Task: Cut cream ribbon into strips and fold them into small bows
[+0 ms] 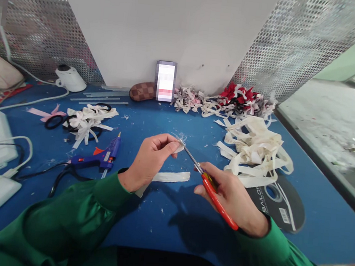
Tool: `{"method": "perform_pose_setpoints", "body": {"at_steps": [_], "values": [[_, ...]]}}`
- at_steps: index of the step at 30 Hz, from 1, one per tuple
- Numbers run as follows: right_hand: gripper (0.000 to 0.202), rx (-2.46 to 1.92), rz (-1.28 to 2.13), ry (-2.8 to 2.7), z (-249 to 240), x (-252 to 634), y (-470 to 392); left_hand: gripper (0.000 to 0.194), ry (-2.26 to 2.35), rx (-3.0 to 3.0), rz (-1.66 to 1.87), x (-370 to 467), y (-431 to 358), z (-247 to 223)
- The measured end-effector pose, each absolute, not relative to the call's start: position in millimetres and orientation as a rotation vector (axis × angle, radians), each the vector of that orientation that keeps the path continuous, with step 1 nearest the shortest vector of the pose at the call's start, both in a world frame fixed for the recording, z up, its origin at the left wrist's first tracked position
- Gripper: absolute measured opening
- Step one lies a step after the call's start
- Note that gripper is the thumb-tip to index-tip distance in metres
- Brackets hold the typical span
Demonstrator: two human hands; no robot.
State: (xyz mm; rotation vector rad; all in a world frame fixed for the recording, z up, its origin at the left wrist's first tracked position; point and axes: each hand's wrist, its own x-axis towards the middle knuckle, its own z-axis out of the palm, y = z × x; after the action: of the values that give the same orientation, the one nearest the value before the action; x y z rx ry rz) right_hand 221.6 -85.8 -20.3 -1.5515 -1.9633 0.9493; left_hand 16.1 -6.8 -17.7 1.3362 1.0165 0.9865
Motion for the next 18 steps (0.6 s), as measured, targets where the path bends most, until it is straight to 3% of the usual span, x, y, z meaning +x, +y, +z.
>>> {"method": "perform_pose_setpoints", "body": {"at_steps": [18], "values": [[0.038, -1.522, 0.933, -2.001, -24.6, 221.4, -83.6, 0.02, 1.009, 1.326, 0.971, 14.8, -4.7, -19.5]]}}
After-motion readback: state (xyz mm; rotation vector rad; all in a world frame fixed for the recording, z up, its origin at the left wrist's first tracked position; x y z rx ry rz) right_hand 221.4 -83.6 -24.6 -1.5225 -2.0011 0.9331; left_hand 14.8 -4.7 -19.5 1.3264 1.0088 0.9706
